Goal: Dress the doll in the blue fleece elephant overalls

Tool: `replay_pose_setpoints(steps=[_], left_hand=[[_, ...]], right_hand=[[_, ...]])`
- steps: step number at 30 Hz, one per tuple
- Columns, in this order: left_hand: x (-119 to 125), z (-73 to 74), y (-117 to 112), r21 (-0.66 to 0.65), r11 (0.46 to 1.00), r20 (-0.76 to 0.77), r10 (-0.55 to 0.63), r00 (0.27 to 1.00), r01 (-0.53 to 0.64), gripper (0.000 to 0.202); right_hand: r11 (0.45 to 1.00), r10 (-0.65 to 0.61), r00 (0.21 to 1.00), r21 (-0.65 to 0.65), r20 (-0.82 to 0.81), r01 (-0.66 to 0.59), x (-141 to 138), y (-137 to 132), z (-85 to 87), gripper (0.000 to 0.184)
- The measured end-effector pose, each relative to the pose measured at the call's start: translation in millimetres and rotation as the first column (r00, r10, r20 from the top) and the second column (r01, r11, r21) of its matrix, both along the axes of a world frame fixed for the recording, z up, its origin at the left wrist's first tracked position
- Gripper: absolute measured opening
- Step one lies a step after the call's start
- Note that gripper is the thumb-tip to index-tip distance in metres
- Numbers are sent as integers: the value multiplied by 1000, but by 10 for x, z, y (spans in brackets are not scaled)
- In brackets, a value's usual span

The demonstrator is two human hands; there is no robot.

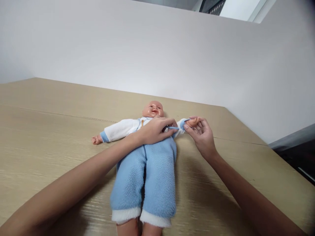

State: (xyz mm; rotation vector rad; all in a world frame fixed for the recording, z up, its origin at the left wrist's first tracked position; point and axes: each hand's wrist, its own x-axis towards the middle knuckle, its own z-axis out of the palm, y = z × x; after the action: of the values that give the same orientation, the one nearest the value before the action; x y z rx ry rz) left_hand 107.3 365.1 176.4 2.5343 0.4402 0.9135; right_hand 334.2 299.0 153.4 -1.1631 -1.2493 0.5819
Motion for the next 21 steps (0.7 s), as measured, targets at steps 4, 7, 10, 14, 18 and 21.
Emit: replay_pose_setpoints(steps=[4,7,10,14,18,21], left_hand=[[-42,38,-54,87,993,44,-84,995,80,24],[-59,48,-80,202,977,-12,-73,997,74,29],[-65,34,-110,288,957,32,27,999,-35,26],[-67,5,-155,322,932,185,112,976,-168,19],[-53,37,-167,238,952,280,122,952,-192,21],[-36,93,-121,9,988,270,145,952,-153,18]], right_hand=[[998,52,996,42,70,-55,-122,214,-88,62],[992,113,979,33,168,-120,-139,239,-166,60],[979,151,922,79,357,-190,-154,152,-188,29],[956,152,834,135,530,-260,-265,-22,-121,16],[944,191,834,135,518,-300,-396,-139,-72,27],[949,105,797,180,594,-259,-461,-197,-88,14]])
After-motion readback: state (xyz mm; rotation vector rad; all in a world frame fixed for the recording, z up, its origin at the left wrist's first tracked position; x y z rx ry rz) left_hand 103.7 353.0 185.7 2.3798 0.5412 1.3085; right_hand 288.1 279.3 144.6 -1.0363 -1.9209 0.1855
